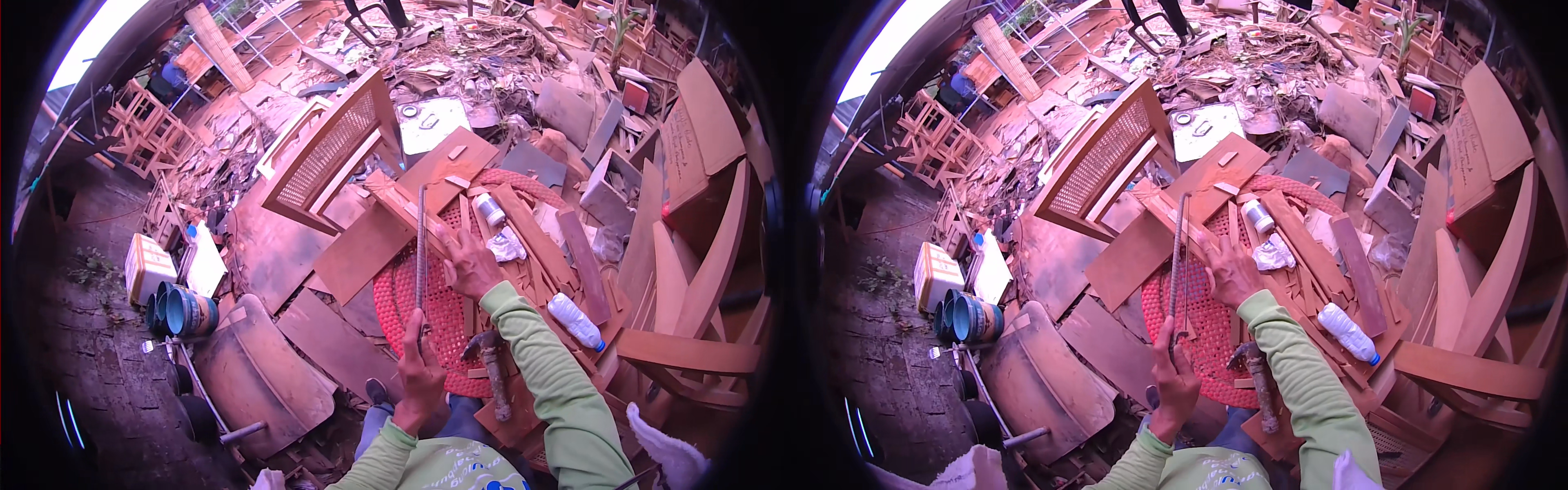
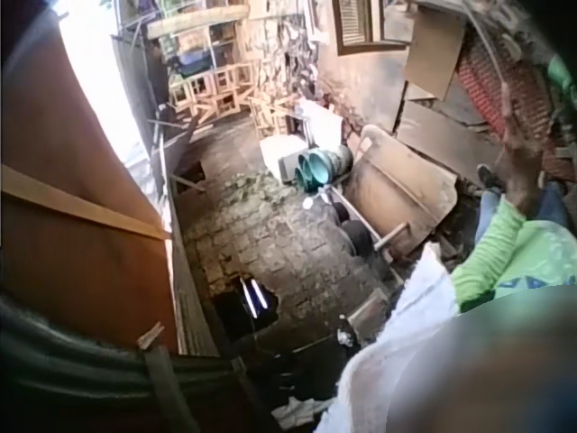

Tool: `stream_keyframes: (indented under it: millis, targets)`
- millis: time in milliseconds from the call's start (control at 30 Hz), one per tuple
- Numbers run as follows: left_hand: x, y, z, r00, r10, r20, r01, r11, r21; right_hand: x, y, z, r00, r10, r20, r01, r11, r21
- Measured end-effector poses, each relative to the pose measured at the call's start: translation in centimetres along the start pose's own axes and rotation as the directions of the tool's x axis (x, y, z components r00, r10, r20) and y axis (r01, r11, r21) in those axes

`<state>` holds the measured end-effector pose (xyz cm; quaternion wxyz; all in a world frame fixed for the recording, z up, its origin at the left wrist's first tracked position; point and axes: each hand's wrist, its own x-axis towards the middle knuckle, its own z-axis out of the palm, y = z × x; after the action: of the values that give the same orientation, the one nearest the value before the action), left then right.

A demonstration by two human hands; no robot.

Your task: Sawing a piece of wood and inspecting a wooden chair frame in a workshop.

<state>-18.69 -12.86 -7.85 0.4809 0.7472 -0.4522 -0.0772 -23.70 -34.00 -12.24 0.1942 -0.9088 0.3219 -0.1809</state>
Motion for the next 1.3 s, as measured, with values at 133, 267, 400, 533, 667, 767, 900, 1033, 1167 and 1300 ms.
stream_keyframes:
  millis: [133, 267, 400, 533, 667, 767, 900, 1033, 1167, 1300]
  targets:
    - [4.7, -1.0, 2.0, 0.997, 0.046, -0.063, -0.047, 0.999, -0.016, 0.1, -0.3, -0.9, 1.000, -0.014, 0.022, 0.015, 1.000, -0.018]
    - [10.1, -0.8, 4.2, 0.997, 0.026, -0.074, -0.030, 0.998, -0.048, 0.3, 0.2, 0.5, 1.000, -0.026, 0.009, 0.026, 1.000, 0.006]
    - [-0.3, 1.0, 0.0, 0.999, -0.031, -0.026, 0.030, 0.998, -0.053, -0.4, 0.8, 0.5, 1.000, -0.021, 0.010, 0.021, 1.000, -0.014]
    - [2.4, -0.2, -0.3, 1.000, -0.003, -0.020, 0.002, 0.999, -0.036, 0.2, -0.3, -0.6, 0.999, -0.019, 0.036, 0.019, 1.000, -0.016]
    - [10.0, -1.1, 3.6, 0.998, 0.025, -0.064, -0.030, 0.997, -0.066, 0.3, -0.5, -0.7, 0.999, 0.006, 0.044, -0.006, 1.000, 0.004]
    - [5.7, 0.0, 2.7, 0.993, 0.075, -0.095, -0.079, 0.996, -0.042, -0.3, 0.5, -0.1, 1.000, -0.001, 0.025, 0.002, 1.000, -0.015]
    - [-3.1, 0.2, -1.0, 0.995, -0.104, -0.011, 0.103, 0.991, -0.081, 0.5, 0.0, -0.2, 0.999, -0.029, 0.014, 0.030, 0.999, -0.037]
    - [8.9, -0.9, 2.6, 0.978, 0.140, -0.152, -0.140, 0.990, 0.014, 0.8, -1.0, -0.7, 0.999, -0.028, 0.039, 0.028, 1.000, -0.005]
    - [9.3, -1.0, 3.6, 0.996, 0.027, -0.083, -0.034, 0.996, -0.082, -0.1, -0.1, 0.1, 1.000, -0.016, 0.024, 0.016, 1.000, -0.004]
    - [-2.4, -0.7, 0.1, 0.999, -0.036, -0.040, 0.034, 0.998, -0.054, 0.1, 0.0, 0.0, 1.000, -0.012, 0.008, 0.012, 1.000, -0.010]
